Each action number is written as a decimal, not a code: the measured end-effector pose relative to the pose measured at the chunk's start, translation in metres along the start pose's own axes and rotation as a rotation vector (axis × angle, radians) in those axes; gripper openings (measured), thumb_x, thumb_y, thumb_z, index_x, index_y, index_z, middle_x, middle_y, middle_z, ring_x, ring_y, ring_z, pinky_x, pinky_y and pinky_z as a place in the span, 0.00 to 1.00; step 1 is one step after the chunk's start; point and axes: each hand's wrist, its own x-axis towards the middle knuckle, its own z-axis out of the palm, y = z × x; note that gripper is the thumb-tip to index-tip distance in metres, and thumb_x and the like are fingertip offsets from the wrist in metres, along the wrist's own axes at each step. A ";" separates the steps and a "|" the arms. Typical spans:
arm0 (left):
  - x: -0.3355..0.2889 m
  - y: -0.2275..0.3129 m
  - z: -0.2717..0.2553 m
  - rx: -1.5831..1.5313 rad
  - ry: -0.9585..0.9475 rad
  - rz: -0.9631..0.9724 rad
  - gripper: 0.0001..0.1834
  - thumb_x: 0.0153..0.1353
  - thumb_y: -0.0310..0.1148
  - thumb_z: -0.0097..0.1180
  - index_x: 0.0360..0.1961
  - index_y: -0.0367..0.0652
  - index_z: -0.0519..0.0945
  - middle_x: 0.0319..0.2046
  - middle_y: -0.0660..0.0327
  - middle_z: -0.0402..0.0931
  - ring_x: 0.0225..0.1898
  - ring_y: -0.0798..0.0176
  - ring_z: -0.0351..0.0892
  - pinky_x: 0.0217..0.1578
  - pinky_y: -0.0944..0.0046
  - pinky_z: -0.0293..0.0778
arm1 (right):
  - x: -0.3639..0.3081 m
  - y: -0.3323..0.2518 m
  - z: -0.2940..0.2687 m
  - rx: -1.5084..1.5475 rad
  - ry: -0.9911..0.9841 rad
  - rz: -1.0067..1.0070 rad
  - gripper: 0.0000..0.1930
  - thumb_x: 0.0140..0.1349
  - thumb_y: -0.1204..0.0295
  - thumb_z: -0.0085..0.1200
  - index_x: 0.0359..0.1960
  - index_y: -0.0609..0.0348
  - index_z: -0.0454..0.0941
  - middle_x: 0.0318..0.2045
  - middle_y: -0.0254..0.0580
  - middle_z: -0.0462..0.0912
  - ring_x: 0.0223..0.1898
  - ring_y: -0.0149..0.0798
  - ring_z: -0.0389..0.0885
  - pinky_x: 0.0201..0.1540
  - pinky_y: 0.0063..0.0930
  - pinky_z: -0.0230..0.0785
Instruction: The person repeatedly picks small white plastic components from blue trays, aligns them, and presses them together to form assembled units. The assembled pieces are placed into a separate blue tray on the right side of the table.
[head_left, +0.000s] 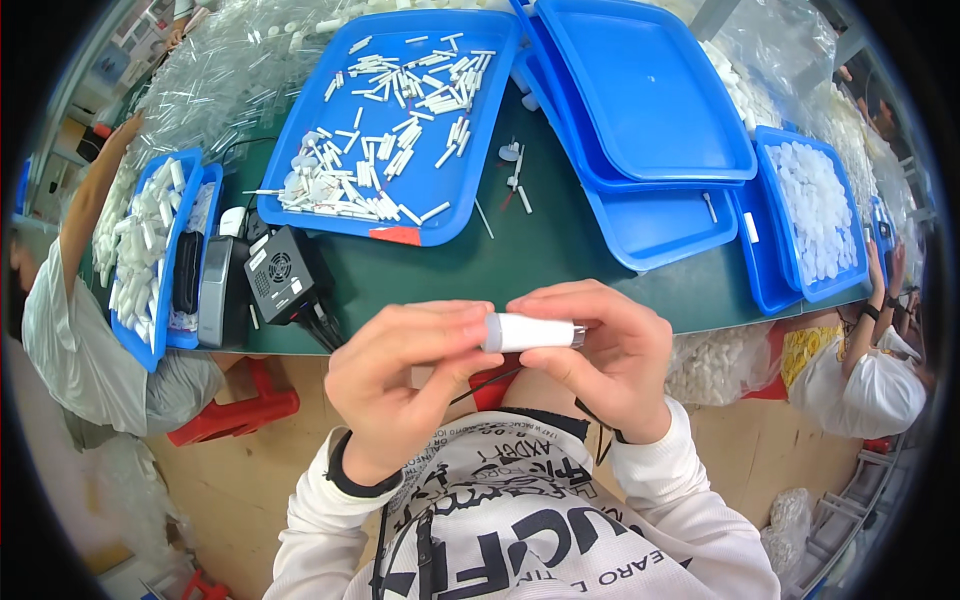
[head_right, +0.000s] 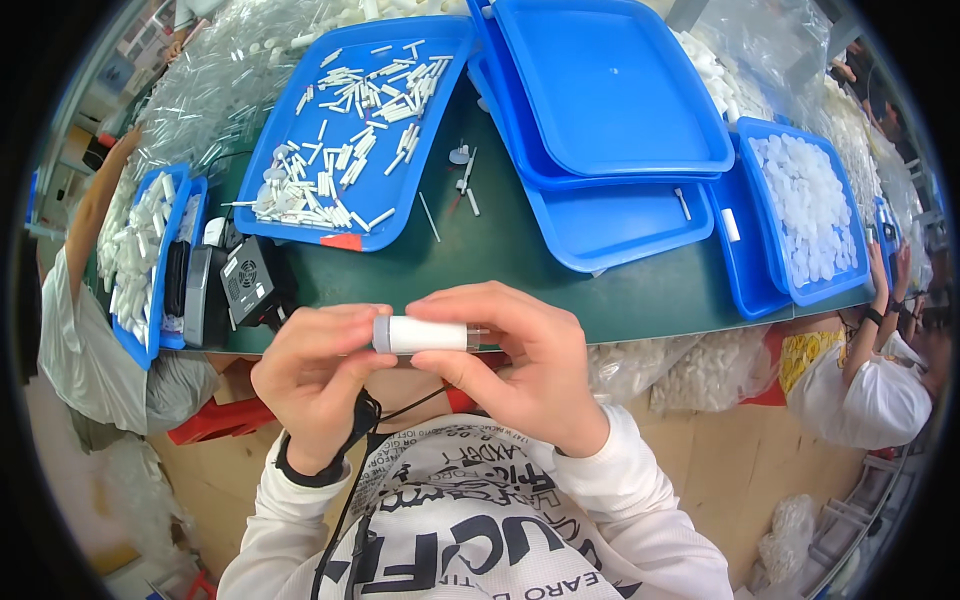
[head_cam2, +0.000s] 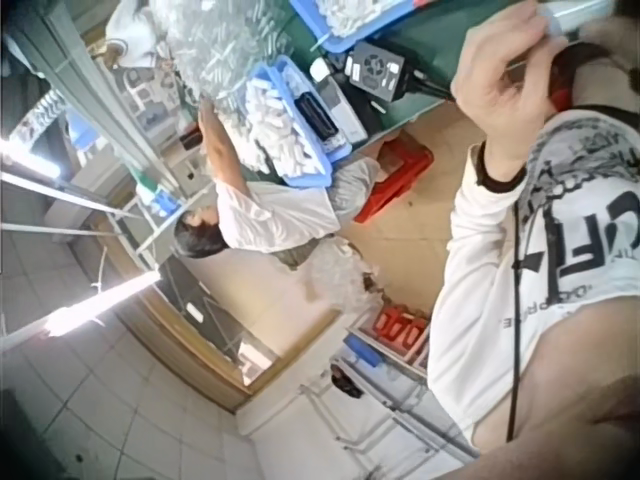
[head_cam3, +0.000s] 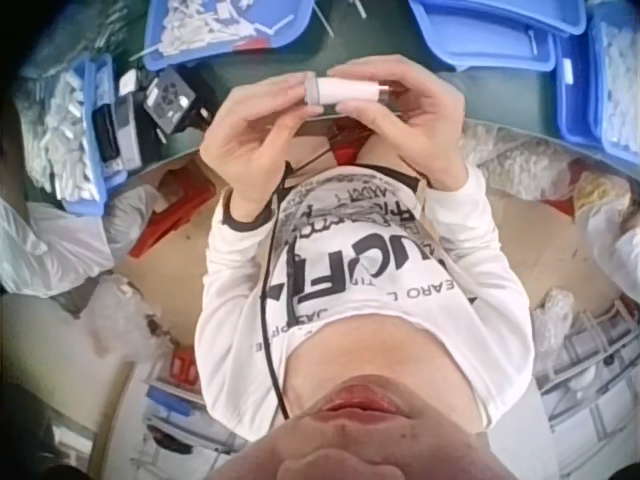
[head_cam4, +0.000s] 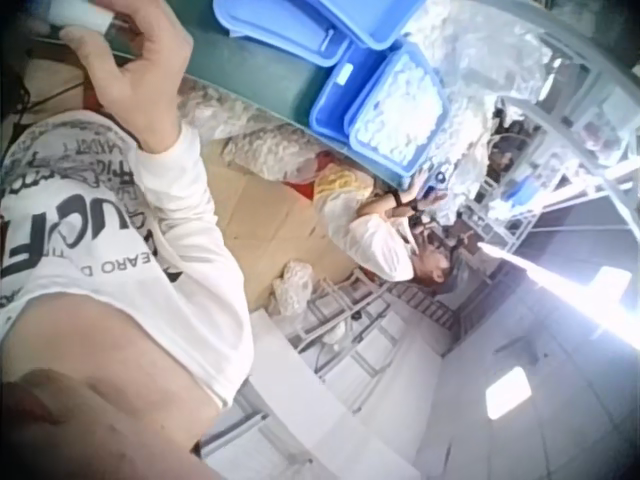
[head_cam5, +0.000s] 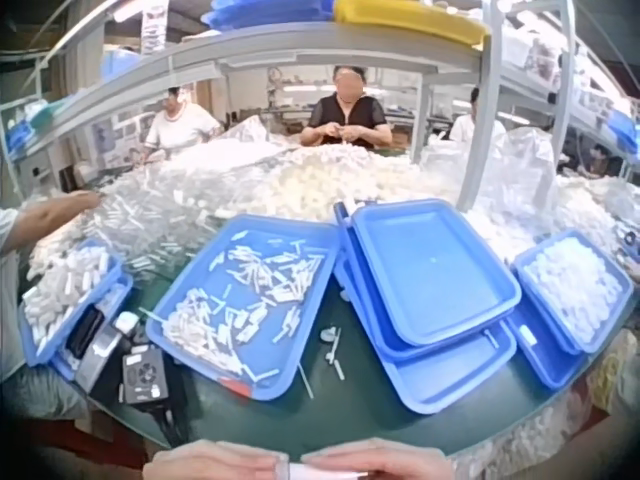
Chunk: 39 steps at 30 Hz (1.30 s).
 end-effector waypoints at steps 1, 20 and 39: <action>-0.001 -0.003 0.001 0.035 -0.009 0.057 0.13 0.42 0.10 0.59 0.31 0.32 0.79 0.32 0.52 0.77 0.38 0.54 0.80 0.38 0.63 0.80 | -0.001 0.003 -0.003 -0.049 -0.020 -0.049 0.13 0.47 0.83 0.59 0.37 0.64 0.79 0.39 0.46 0.79 0.35 0.34 0.81 0.31 0.21 0.76; -0.020 -0.014 0.006 0.008 -0.090 0.047 0.12 0.43 0.12 0.59 0.32 0.34 0.80 0.32 0.53 0.78 0.36 0.59 0.80 0.35 0.67 0.77 | -0.038 0.015 -0.002 -0.108 -0.001 -0.047 0.12 0.51 0.82 0.57 0.38 0.68 0.74 0.39 0.46 0.79 0.39 0.32 0.79 0.37 0.20 0.74; -0.094 -0.075 0.013 -0.786 -0.111 -1.144 0.16 0.63 0.31 0.48 0.49 0.34 0.71 0.44 0.59 0.73 0.44 0.66 0.71 0.47 0.65 0.67 | -0.096 0.097 0.030 0.377 0.178 0.611 0.15 0.67 0.63 0.41 0.46 0.64 0.66 0.26 0.33 0.73 0.24 0.26 0.73 0.30 0.20 0.70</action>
